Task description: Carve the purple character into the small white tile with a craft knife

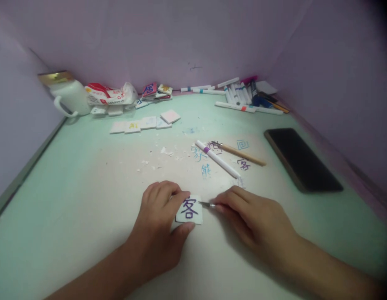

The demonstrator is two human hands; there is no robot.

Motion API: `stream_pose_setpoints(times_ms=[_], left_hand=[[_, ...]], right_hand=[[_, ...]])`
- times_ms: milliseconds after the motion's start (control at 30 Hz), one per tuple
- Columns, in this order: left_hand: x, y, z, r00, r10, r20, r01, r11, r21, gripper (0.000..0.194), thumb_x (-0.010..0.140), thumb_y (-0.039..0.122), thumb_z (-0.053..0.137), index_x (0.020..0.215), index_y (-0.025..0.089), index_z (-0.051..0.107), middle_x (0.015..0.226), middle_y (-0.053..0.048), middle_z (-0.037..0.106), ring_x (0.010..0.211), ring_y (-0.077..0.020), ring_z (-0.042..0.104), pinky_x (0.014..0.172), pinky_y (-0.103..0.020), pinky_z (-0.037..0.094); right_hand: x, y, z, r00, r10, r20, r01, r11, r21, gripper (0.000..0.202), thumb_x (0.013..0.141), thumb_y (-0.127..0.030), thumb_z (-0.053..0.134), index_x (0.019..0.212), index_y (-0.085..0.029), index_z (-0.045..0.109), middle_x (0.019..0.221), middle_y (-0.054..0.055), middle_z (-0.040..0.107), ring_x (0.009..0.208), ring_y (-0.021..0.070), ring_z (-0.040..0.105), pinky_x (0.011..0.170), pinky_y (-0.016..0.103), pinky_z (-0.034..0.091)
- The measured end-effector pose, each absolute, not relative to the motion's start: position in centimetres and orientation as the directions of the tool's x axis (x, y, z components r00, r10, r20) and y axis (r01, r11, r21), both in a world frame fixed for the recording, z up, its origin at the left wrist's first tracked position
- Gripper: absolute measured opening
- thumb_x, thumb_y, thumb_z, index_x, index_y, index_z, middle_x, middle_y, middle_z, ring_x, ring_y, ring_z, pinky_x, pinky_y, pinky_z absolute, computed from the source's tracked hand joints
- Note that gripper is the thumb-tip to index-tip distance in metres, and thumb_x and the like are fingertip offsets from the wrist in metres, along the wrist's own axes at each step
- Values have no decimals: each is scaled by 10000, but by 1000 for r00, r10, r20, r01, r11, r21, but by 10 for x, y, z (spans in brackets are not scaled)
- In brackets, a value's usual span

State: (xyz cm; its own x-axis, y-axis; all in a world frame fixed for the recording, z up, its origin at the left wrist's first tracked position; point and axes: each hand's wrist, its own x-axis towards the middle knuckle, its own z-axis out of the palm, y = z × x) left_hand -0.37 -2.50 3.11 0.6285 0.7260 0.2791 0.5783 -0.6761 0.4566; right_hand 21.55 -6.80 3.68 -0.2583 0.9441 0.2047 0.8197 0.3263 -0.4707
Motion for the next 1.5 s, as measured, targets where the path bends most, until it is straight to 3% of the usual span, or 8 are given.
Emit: stream_pose_setpoints(times_ms=[367,633,800,1033,1300,1500], left_hand=[[-4,-28,33,631,713,305,553,-690,467,308,829,246,555,1119,146,549,1062,-122,537,1038,-292,483,948,-515,365],[-2,-27,31,626,707,328,551,-699,456,295,841,282,581,1098,138,566,1044,-117,549,1027,-288,498,945,-496,366],[-2,-26,31,621,711,331,566,-698,439,293,854,313,576,1096,149,576,1035,-112,569,1017,-285,511,940,-486,377],[-2,-26,31,636,698,330,563,-711,421,288,870,318,562,1111,159,559,1057,-117,563,1037,-292,501,935,-483,367],[-1,-24,31,659,671,340,558,-739,378,273,865,294,579,1087,135,556,1049,-129,560,1028,-296,505,914,-494,375],[-1,-24,33,653,677,340,556,-733,391,261,867,299,582,1066,130,577,1038,-132,575,1011,-298,521,901,-496,391]], right_hand=[[217,-70,39,-311,931,193,836,364,-411,226,941,-222,414,871,-201,628,740,26,631,600,172,589,519,270,370],[215,-70,40,-274,952,136,818,305,-487,229,933,-235,432,867,-201,649,731,27,620,605,169,578,536,280,359],[212,-71,40,-269,949,166,830,316,-460,228,938,-226,438,854,-198,648,741,44,614,700,203,562,597,303,382],[214,-70,39,-276,952,128,811,303,-501,212,928,-196,438,916,-212,649,796,31,639,678,172,598,579,280,391],[217,-66,42,-364,914,182,771,405,-492,207,849,-137,475,851,-193,674,793,54,624,728,187,578,586,280,395],[220,-65,35,-375,878,298,767,474,-431,226,852,-120,493,878,-198,703,687,22,567,603,144,517,503,258,310]])
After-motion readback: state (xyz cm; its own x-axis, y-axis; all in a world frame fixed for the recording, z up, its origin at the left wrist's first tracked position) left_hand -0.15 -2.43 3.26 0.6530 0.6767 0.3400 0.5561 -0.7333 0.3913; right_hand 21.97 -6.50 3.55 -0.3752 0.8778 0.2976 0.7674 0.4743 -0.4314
